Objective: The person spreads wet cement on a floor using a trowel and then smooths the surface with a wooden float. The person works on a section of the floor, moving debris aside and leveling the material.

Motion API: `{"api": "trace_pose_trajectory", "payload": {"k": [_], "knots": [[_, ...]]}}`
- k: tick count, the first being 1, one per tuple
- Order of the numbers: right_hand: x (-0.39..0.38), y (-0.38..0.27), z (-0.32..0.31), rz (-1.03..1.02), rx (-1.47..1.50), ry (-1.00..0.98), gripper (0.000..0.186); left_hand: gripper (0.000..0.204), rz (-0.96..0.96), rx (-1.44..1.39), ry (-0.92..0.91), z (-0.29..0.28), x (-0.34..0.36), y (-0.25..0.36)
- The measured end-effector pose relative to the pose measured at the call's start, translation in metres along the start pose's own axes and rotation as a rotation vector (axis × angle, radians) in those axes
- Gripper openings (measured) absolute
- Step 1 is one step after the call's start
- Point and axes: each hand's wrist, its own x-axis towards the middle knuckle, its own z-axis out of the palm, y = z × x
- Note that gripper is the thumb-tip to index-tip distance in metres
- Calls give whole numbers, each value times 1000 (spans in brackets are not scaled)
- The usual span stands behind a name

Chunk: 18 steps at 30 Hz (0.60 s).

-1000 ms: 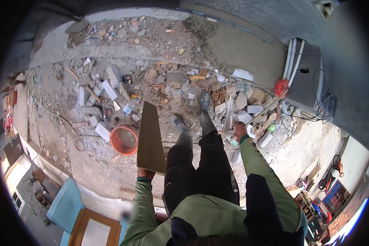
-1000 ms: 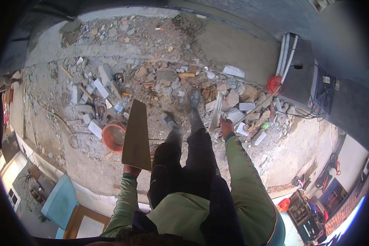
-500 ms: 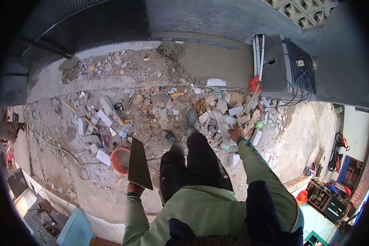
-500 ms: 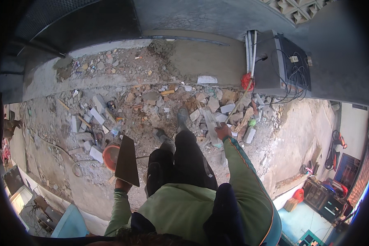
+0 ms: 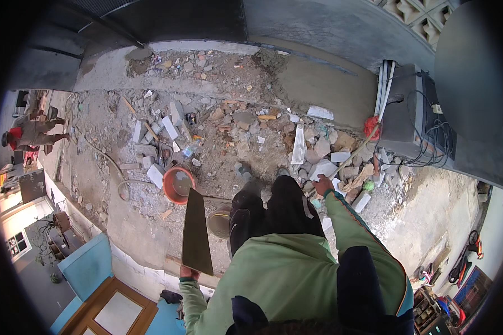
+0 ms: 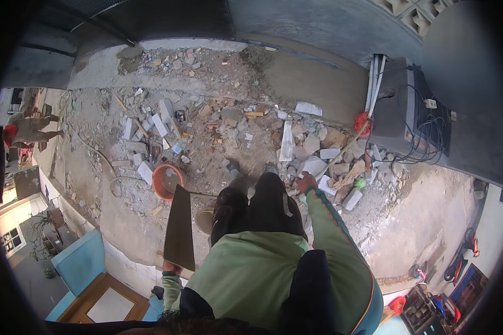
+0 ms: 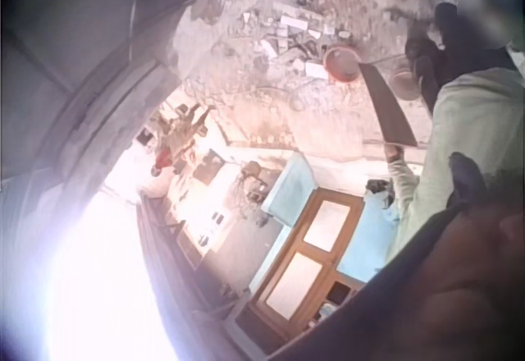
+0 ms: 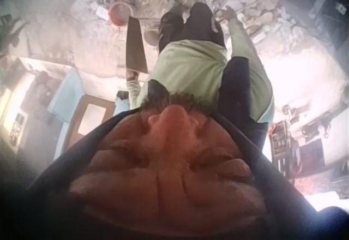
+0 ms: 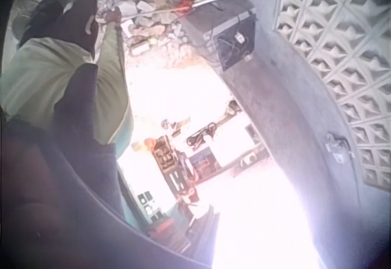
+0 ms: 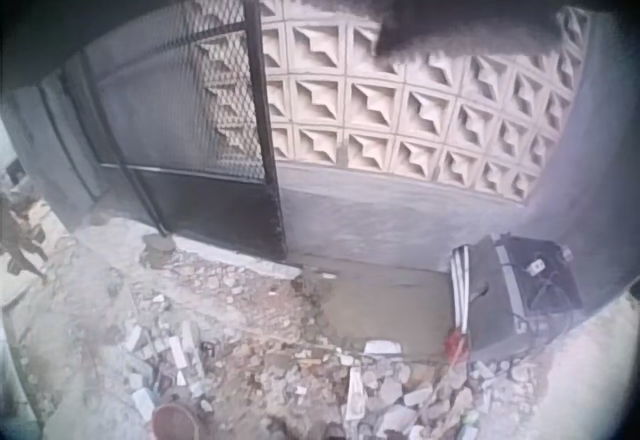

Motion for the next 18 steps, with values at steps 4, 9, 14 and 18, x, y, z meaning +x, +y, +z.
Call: {"api": "trace_pose_trajectory", "payload": {"k": [4,9,14,18], "knots": [[-9,10,-21,33,-13,-18,62,39,64,-123,76,-22,-71,-63],[3,63,-83,-125,-23,93,51,39,-19,-278,379,-61,-130,-132],[-9,87,-130,-73,-61,94,48,38,88,-324,171,-34,-188,-166],[-36,108,-120,-127,-162,135,46,34,50,-342,312,-58,-193,-178]]}}
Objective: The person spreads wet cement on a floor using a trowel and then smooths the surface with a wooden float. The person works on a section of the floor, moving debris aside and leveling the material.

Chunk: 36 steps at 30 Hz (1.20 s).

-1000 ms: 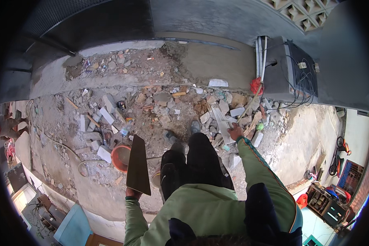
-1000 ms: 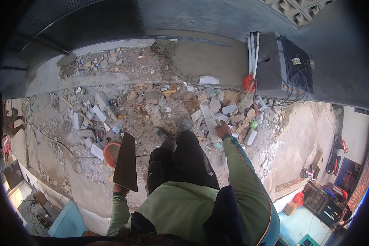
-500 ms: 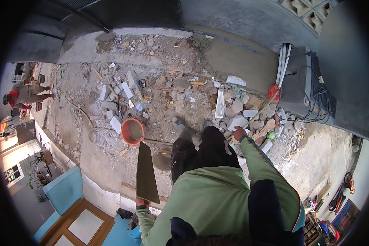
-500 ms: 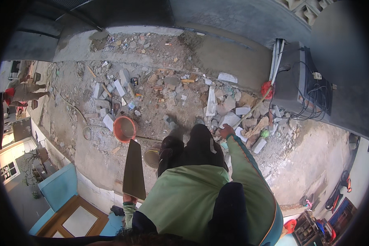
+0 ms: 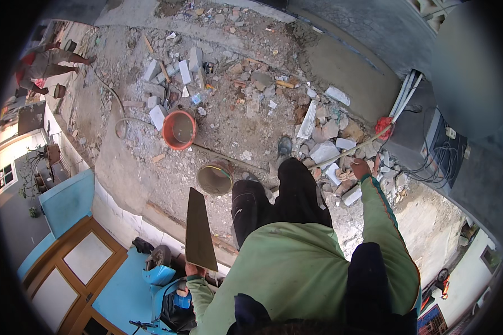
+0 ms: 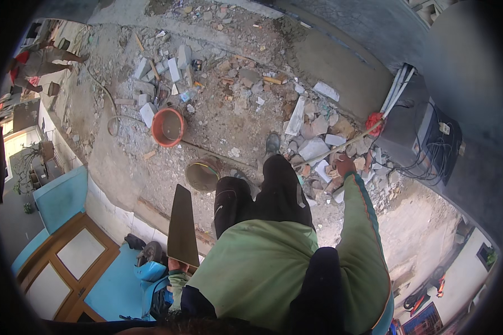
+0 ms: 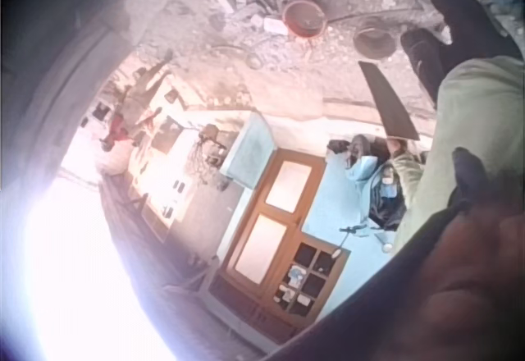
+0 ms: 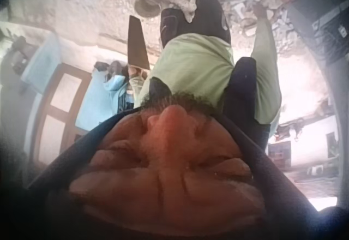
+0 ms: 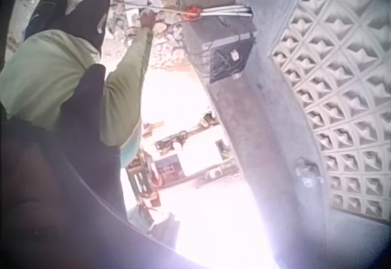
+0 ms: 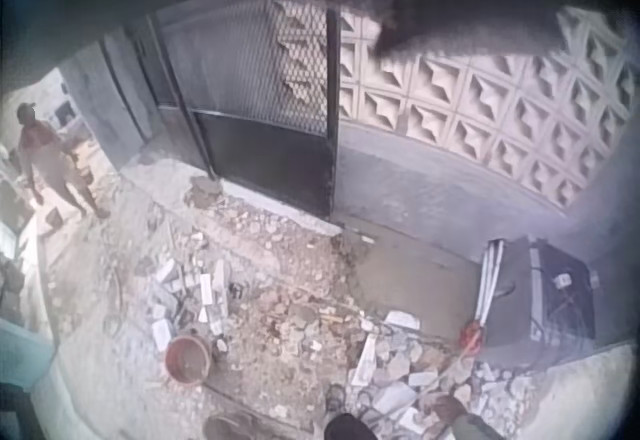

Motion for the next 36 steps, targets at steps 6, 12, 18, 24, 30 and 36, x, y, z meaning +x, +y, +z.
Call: {"api": "trace_pose_trajectory", "payload": {"k": [6,12,18,24,30,36], "knots": [[-40,11,50,51,118,-82,45,25,-192,115,-319,-90,90,19],[-116,-79,96,-78,144,210,43,35,38,468,-201,-102,106,24],[-234,-231,180,-281,638,76,42,58,515,1245,-338,-58,80,41],[-318,-360,285,-604,418,-435,43,58,1040,1852,-257,-20,76,31],[-360,-414,338,17,615,-595,40,48,1400,2023,-184,23,85,-49],[-278,-314,413,185,1403,-727,29,53,1385,2088,-431,56,68,-109]]}}
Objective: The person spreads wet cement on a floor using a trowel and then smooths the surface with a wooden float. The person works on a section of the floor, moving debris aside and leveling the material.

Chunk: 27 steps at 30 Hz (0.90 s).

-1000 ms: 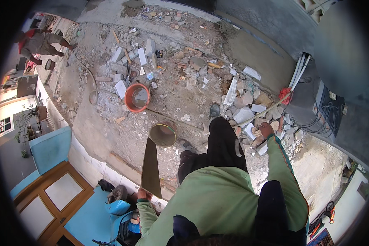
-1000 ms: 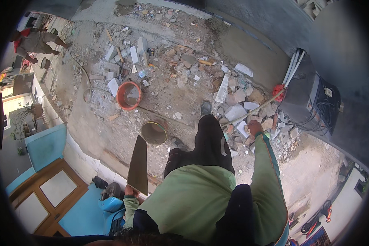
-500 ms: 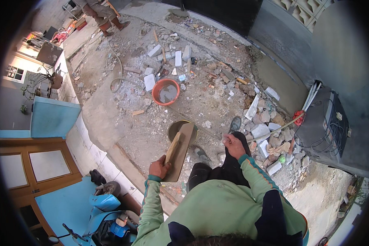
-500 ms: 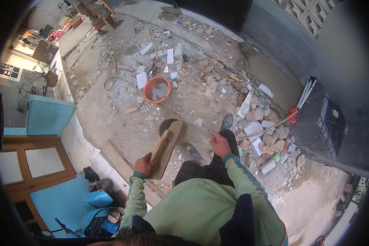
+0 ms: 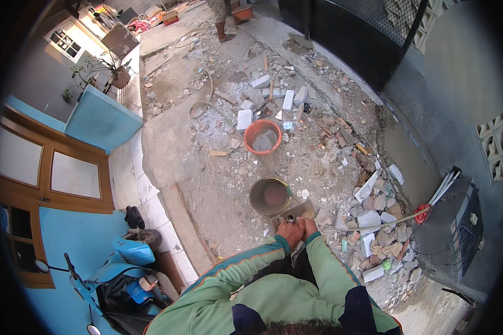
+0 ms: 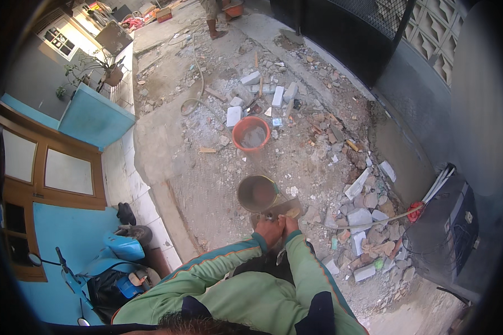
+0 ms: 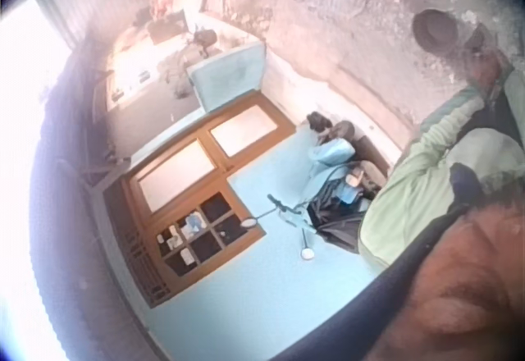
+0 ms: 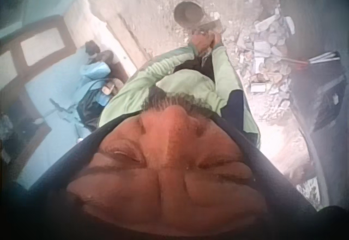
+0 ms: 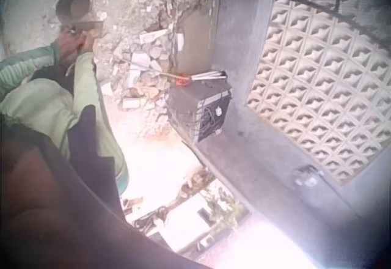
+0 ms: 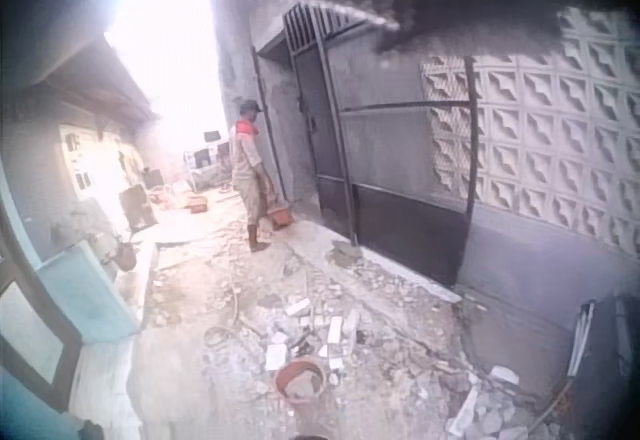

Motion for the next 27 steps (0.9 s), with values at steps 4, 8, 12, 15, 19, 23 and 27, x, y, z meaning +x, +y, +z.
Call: {"api": "trace_pose_trajectory", "payload": {"k": [4,8,12,15,19,23,27], "knots": [[-27,-29,-27,75,-183,314,21,64,181,-210,26,-41,-44,23],[-32,-56,-136,-40,-303,290,38,75,102,-421,95,-2,-99,0],[-22,-65,-227,-284,-1324,572,51,77,-664,-543,-292,124,-250,-123],[-33,-56,-264,-83,-1420,572,58,60,-1205,-536,-507,140,-412,-204],[-76,-33,-302,24,-1446,585,61,42,-1510,-246,-520,97,-528,-201],[-117,-20,-368,-128,-1294,575,57,39,-1599,-800,-259,140,-469,-125],[-142,-15,-307,-33,-793,410,51,62,-1038,-806,-18,167,-370,-56]]}}
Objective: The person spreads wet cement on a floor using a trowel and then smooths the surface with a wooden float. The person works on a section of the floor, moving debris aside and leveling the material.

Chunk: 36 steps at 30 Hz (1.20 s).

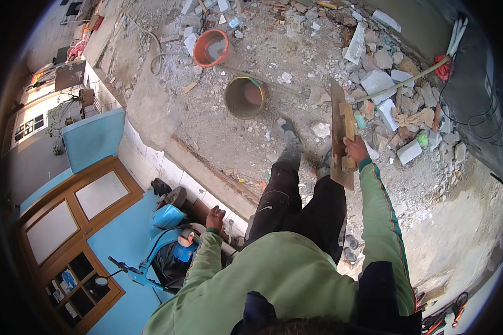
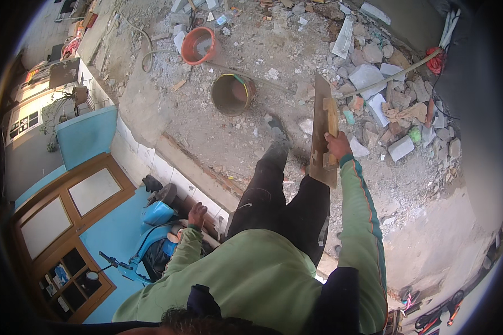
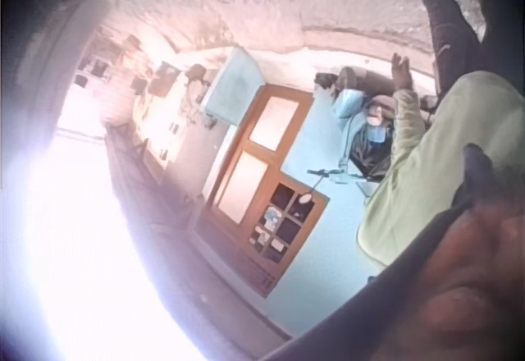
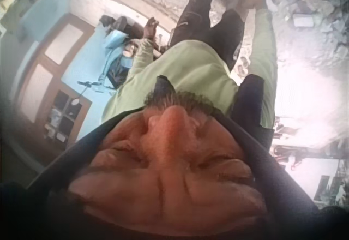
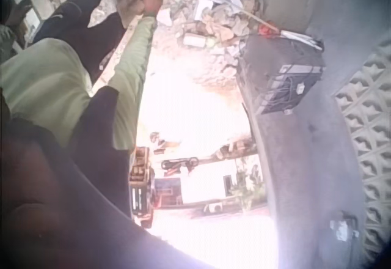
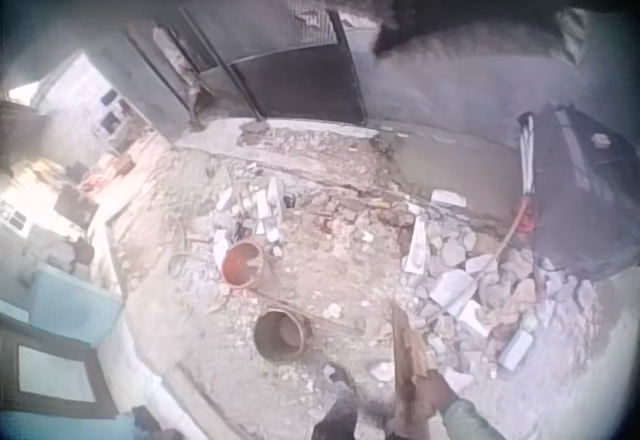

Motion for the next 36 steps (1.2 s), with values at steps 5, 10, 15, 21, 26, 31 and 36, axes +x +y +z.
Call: {"api": "trace_pose_trajectory", "payload": {"k": [5,10,15,21,26,31,36], "knots": [[-42,-52,44,127,743,-159,45,71,291,-162,-485,72,-42,222],[-75,-127,155,77,721,-286,43,78,680,-54,-341,48,-53,235],[-83,-205,309,-60,752,-373,42,76,716,-75,-193,-37,7,207],[-66,-295,524,-91,608,-348,42,54,552,-308,-16,-146,153,141],[-47,-333,673,-84,517,-241,42,40,402,-334,34,-270,244,145],[-28,-402,751,-77,530,-359,45,32,520,-280,130,-337,340,157],[9,-524,739,5,333,-620,40,28,514,-308,202,-371,433,217]]}}
